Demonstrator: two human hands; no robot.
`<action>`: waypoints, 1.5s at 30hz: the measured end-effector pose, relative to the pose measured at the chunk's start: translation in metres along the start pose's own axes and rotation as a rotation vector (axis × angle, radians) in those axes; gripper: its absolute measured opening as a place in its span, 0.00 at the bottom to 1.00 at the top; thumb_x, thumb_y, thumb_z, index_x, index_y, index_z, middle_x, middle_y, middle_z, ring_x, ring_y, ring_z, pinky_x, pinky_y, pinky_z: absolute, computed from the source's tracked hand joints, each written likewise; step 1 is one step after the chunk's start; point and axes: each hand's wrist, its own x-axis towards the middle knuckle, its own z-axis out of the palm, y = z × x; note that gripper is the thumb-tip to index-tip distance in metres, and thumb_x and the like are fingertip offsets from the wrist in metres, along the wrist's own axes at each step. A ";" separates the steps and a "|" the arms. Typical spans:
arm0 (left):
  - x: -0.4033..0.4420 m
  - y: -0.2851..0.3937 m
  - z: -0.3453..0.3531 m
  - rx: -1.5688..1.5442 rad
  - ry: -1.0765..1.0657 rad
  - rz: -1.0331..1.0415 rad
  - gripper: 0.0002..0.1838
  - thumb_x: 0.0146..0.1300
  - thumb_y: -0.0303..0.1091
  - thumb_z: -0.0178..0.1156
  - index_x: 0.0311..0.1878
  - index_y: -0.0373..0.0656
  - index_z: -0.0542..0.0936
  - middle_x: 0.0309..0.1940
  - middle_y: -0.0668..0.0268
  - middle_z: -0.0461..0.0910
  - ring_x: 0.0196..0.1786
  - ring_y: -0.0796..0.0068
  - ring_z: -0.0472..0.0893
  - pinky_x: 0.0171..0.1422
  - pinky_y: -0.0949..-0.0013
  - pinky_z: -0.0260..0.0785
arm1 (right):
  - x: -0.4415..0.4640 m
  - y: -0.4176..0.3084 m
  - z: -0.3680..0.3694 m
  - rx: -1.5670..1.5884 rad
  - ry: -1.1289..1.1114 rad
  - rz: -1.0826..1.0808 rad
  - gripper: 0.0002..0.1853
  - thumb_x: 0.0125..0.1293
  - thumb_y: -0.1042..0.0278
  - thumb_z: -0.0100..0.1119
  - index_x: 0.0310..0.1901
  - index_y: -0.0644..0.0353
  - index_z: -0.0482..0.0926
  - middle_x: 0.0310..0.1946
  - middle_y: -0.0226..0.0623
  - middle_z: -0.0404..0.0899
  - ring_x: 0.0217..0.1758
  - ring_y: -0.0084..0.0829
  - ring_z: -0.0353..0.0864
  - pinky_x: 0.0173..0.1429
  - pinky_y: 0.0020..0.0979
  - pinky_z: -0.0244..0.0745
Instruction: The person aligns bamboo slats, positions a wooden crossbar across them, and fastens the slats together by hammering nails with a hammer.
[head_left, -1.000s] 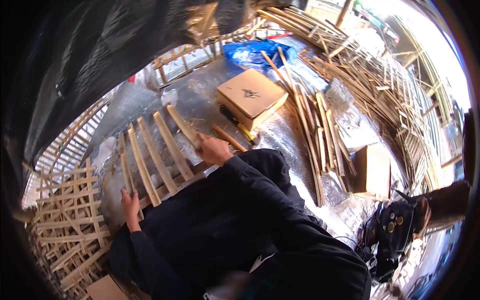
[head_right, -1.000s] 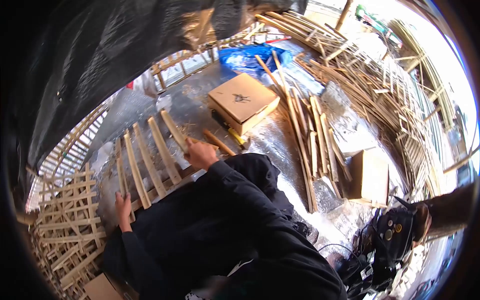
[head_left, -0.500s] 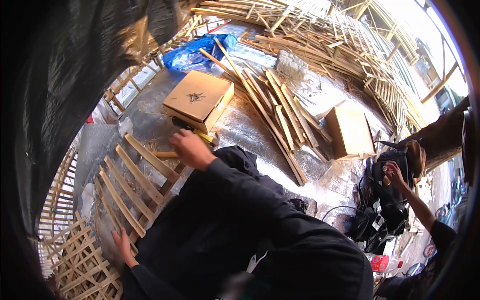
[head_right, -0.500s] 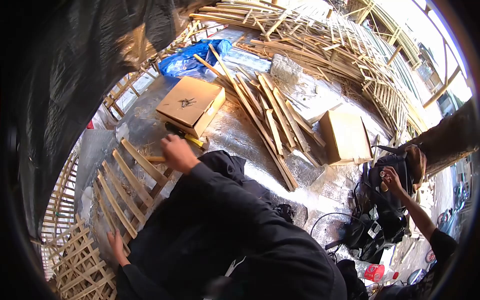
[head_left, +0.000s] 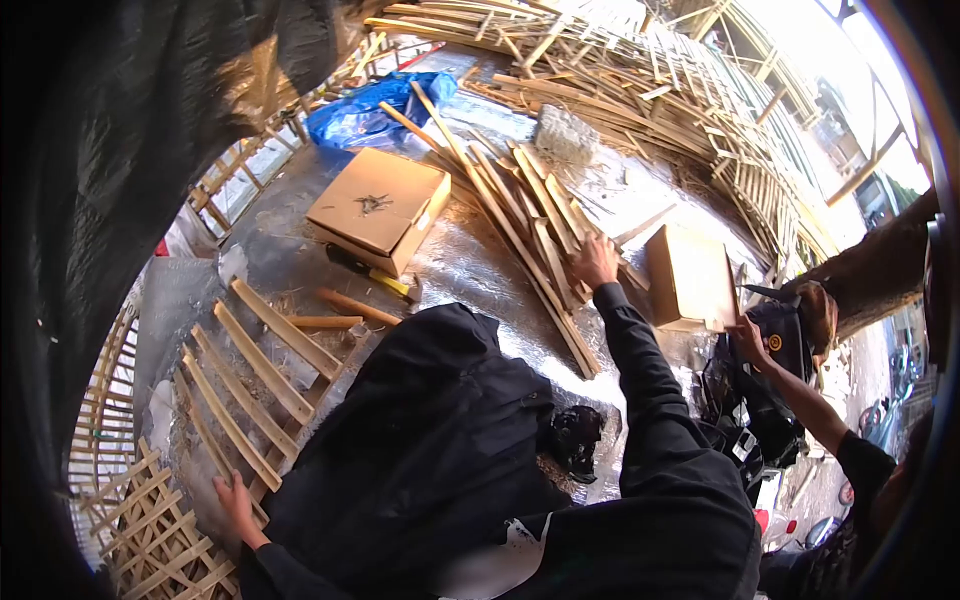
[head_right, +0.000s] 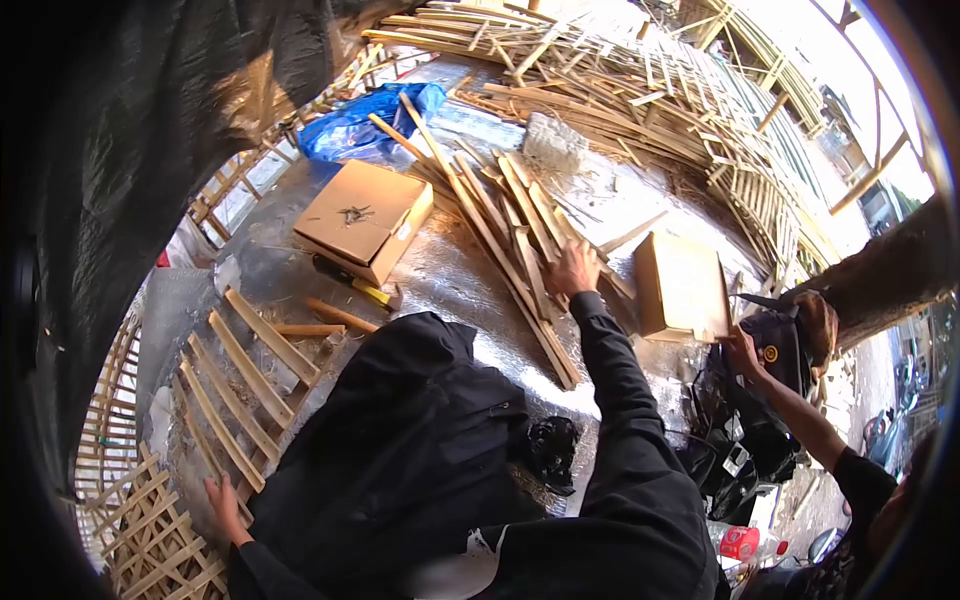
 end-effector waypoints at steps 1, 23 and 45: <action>0.000 -0.004 0.003 0.000 0.020 0.016 0.28 0.74 0.51 0.58 0.61 0.34 0.69 0.60 0.36 0.76 0.64 0.32 0.74 0.66 0.45 0.67 | 0.004 0.008 0.005 0.080 0.006 -0.009 0.25 0.62 0.61 0.71 0.55 0.68 0.77 0.57 0.62 0.77 0.62 0.59 0.78 0.63 0.53 0.76; -0.042 0.069 -0.025 0.016 0.057 0.069 0.23 0.69 0.44 0.65 0.54 0.35 0.72 0.47 0.37 0.83 0.55 0.32 0.81 0.57 0.42 0.73 | 0.038 0.046 0.032 0.409 0.252 0.024 0.26 0.67 0.47 0.58 0.27 0.68 0.80 0.17 0.45 0.81 0.27 0.48 0.82 0.42 0.46 0.77; -0.044 0.109 -0.035 -0.532 0.279 0.330 0.15 0.67 0.25 0.68 0.53 0.39 0.75 0.40 0.60 0.81 0.43 0.70 0.84 0.41 0.66 0.78 | -0.223 -0.432 -0.026 0.790 -0.374 -1.027 0.22 0.63 0.53 0.72 0.49 0.63 0.81 0.39 0.53 0.87 0.46 0.56 0.86 0.48 0.48 0.79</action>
